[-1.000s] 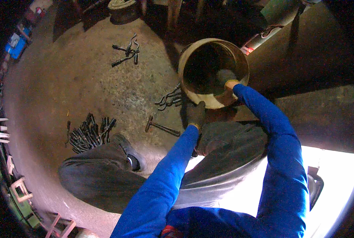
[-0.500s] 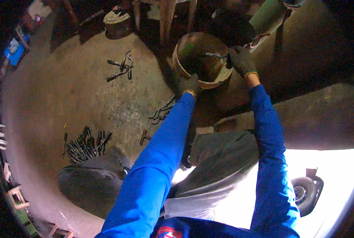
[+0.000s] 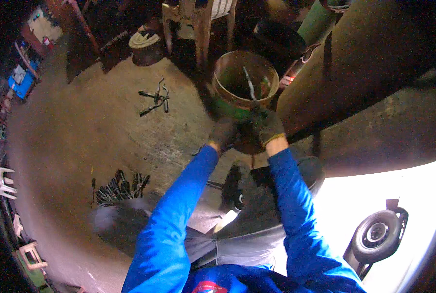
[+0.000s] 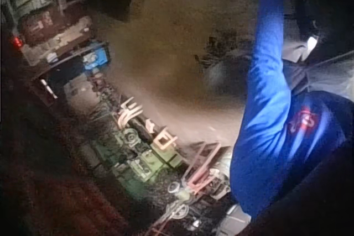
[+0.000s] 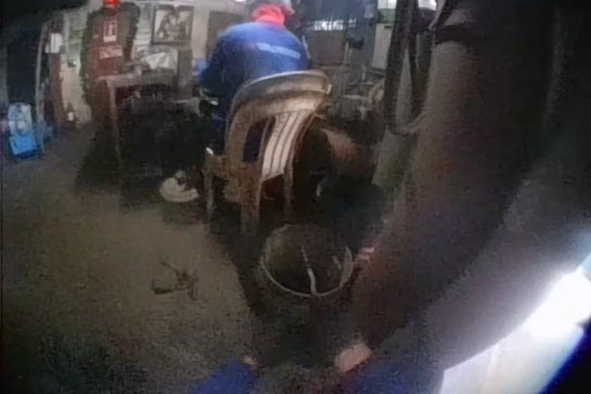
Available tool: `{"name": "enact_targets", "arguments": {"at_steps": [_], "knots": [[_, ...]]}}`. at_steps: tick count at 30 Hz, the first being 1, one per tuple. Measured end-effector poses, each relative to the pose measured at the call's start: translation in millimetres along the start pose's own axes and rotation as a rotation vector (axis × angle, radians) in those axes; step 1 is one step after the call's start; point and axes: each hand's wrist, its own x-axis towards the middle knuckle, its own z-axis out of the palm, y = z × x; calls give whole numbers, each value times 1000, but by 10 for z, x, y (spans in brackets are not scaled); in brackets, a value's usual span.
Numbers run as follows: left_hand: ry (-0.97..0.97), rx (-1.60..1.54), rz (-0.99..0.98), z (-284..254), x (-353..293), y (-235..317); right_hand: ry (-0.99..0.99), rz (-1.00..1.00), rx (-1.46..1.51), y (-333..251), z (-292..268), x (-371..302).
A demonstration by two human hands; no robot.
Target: The person sits on the floor and repeatedly dips small metal pieces into a bucket of liquid, then places them on the floor. They also use a hammer to strike some of the pieces on the floor.
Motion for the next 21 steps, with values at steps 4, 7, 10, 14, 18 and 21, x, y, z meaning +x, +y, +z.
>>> {"name": "enact_targets", "arguments": {"at_steps": [4, 7, 10, 14, 18, 21], "knots": [[60, 144, 168, -32, -355, -204, -91, 303, 459, -193, 611, -383], [328, 239, 431, -136, -691, -418, 70, 247, 714, -553, 1014, -693], [281, -155, 136, -377, -1124, -441, -162, 16, 183, -1102, 1125, -986], [288, -394, -221, -457, -1579, -863, -212, -105, 402, -1574, 1436, -1134], [385, -565, -184, -620, -1981, -930, -291, -76, 843, -2053, 1407, -1171], [284, -306, -289, -829, -2167, -988, -500, 121, 1294, -2048, 1601, -1248]]}}
